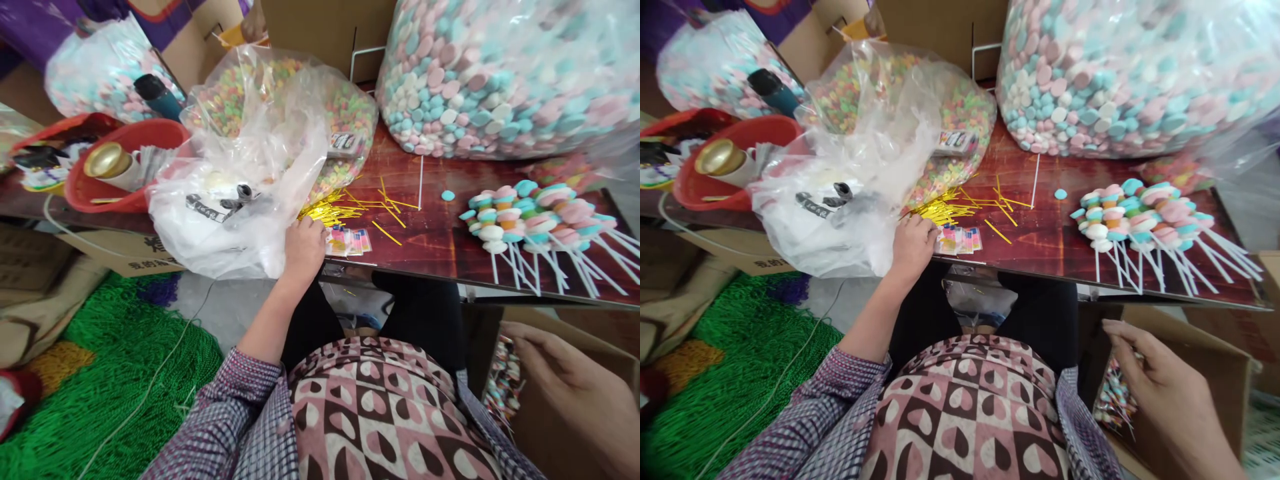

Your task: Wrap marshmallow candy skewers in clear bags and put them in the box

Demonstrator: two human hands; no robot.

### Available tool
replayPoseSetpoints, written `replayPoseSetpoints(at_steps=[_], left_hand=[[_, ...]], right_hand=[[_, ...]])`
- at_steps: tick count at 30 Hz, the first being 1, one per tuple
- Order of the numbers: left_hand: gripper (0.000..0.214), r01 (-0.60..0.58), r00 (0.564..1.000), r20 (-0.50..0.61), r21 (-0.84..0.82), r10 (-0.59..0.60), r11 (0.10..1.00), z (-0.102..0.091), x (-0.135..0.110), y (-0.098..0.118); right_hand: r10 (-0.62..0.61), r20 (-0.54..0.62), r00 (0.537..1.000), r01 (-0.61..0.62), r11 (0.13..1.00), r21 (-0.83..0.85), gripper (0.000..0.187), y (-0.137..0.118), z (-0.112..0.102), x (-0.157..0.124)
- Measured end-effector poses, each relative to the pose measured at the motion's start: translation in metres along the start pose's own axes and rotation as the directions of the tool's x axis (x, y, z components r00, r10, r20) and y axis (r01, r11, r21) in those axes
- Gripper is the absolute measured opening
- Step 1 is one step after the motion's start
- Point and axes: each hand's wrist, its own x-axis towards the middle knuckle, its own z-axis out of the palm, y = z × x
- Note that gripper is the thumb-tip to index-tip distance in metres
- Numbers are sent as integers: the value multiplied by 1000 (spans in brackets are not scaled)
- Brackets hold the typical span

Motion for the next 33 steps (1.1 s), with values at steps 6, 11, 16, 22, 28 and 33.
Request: replayPoseSetpoints(at_steps=[6, 11, 16, 22, 28, 33], left_hand=[[23, -9, 986, -166, -259, -36, 966, -2, -5, -5], [27, -228, 947, -312, -470, 81, 853, -17, -24, 33], [16, -344, 931, -318, -607, 178, 716, -15, -47, 74], [37, 175, 931, 285, -897, 227, 407, -29, -49, 72], [29, 493, 773, 553, -832, 311, 253, -30, -46, 63], [31, 380, 856, 475, -846, 205, 373, -27, -48, 67]], right_hand=[[-163, 158, 974, 174, 983, -63, 16, -49, 53, 24], [-17, 234, 972, -73, 926, 369, 26, -103, 96, 49], [20, 396, 918, -260, 785, 562, 31, -121, 127, 64], [26, 399, 917, -298, 710, 638, 20, -106, 112, 61], [102, 238, 966, -235, 735, 636, 19, -96, 105, 58], [147, 119, 982, -188, 815, 547, 38, -90, 113, 54]])
